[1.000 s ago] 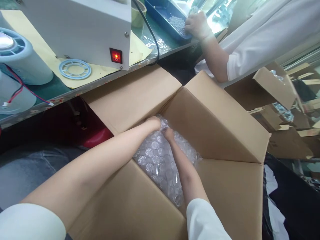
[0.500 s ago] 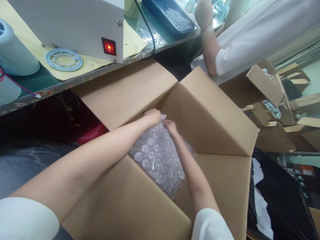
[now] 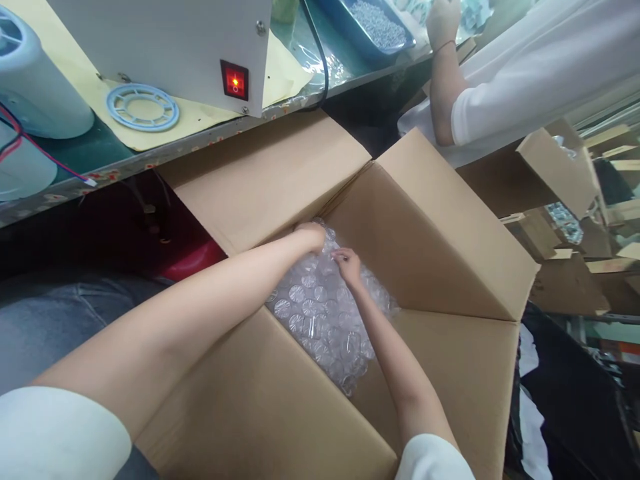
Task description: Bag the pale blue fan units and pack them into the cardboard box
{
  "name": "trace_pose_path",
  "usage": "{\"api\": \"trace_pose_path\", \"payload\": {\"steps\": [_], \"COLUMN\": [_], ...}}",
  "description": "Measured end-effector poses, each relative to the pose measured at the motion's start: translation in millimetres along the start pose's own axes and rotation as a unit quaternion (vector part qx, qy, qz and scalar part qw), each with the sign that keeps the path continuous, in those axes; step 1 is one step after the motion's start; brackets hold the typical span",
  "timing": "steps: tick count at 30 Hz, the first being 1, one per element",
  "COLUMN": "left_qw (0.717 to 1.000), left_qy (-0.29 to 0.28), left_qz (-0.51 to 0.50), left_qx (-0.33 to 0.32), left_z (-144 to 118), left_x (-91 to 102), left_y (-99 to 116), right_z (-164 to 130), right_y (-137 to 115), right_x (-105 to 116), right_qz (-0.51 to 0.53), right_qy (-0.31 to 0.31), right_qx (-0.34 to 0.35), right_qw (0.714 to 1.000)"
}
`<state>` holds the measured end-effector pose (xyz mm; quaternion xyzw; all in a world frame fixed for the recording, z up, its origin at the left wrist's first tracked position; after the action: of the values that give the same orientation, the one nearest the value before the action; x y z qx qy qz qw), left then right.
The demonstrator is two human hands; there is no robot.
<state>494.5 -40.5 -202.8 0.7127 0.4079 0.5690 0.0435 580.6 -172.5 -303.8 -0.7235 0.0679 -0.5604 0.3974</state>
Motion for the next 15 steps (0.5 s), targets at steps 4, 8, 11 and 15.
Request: {"api": "trace_pose_path", "payload": {"steps": [4,8,11,15], "left_qw": [0.999,0.999,1.0,1.0], "left_qy": [0.021,0.033,0.011,-0.008], "left_qz": [0.012,0.02,0.019,0.008], "left_qx": [-0.031,-0.015,-0.008,-0.005], "left_z": [-4.8,-3.9,-2.0,-1.2], "left_x": [8.8,9.5,4.3,4.5], "left_y": [9.2,5.2,2.9,4.9], "right_z": [19.2,23.3,11.5,-3.3], "right_y": [-14.1,5.5,34.9,56.8], "right_x": [15.5,12.0,1.8,-10.6], "right_qz": [0.072,0.04,-0.045,-0.119], "right_qy": [0.007,0.006,-0.006,-0.019], "right_qx": [0.0,-0.048,-0.083,-0.091], "right_qw": [0.997,0.998,0.996,0.989]}}
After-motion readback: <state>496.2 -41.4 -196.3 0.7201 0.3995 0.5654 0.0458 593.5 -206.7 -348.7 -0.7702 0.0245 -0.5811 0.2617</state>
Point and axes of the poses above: each hand's wrist, its own z-axis towards the middle knuckle, its own x-axis out of the back of the hand, y = z × x, the point moved 6 cm from there along z, towards the middle knuckle, and after that the axes turned 14 degrees about y, right-handed, at the moved point
